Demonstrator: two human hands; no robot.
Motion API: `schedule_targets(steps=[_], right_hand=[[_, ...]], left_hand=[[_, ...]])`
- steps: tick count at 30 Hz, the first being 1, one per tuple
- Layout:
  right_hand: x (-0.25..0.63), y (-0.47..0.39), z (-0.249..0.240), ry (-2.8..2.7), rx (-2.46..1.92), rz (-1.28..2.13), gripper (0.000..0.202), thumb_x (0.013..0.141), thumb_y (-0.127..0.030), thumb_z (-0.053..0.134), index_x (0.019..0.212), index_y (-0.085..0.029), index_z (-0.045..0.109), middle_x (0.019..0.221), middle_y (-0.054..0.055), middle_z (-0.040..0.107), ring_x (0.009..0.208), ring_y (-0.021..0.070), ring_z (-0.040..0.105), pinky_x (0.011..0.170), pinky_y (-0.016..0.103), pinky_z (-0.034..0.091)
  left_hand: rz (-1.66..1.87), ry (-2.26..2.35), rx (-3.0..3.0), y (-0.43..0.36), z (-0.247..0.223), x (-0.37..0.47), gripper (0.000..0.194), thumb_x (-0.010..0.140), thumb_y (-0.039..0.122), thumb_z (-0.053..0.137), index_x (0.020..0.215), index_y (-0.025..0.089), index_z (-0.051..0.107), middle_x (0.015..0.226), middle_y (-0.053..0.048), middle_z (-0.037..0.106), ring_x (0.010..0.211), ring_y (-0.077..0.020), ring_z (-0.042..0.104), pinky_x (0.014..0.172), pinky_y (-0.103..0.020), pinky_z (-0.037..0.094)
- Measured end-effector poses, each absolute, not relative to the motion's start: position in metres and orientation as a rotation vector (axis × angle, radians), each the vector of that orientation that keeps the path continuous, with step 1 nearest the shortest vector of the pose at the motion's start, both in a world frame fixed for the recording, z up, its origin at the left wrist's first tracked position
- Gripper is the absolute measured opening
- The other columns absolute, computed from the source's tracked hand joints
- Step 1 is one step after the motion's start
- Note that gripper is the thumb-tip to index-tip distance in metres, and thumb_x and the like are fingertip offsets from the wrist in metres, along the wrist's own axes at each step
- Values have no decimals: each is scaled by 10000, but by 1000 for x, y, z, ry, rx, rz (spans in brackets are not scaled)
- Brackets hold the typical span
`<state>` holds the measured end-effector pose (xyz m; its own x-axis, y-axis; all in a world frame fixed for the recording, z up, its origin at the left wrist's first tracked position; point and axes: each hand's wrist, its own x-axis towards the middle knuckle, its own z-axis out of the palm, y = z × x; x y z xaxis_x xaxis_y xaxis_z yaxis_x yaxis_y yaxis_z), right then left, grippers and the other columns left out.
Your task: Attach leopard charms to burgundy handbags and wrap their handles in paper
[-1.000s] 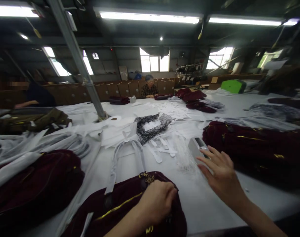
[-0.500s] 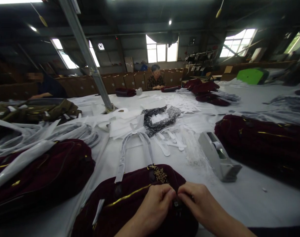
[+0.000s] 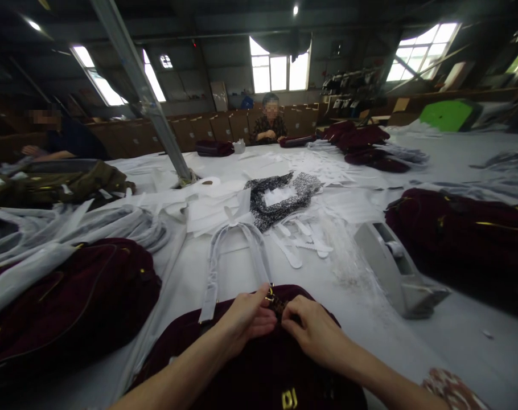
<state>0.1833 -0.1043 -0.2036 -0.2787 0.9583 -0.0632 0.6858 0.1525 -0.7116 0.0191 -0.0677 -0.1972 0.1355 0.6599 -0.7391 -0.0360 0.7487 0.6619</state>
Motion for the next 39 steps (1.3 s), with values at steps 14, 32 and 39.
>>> schedule_targets(steps=[14, 32, 39], right_hand=[[206, -55, -180, -2247, -1276, 1351, 150, 765, -255, 553, 794, -184, 682, 661, -26, 623, 595, 111, 520, 537, 185, 365], [168, -131, -196, -2127, -1445, 824, 181, 817, -138, 448, 760, -178, 615, 727, 42, 576, 622, 125, 568, 553, 208, 409], [180, -114, -199, -1962, -1664, 882, 195, 855, -178, 464, 759, -210, 631, 699, 0, 541, 634, 115, 526, 592, 240, 364]], left_hand=[[399, 1463, 648, -55, -205, 25, 159, 646, 192, 596, 771, 94, 588, 595, -66, 628, 520, -141, 610, 557, -266, 534], [659, 958, 405, -90, -207, -1, 195, 745, 222, 645, 885, 105, 578, 764, -87, 663, 669, -146, 622, 648, -246, 474], [692, 1053, 310, -95, -215, -1, 322, 641, 230, 755, 894, 98, 606, 825, -107, 676, 714, -173, 643, 657, -248, 502]])
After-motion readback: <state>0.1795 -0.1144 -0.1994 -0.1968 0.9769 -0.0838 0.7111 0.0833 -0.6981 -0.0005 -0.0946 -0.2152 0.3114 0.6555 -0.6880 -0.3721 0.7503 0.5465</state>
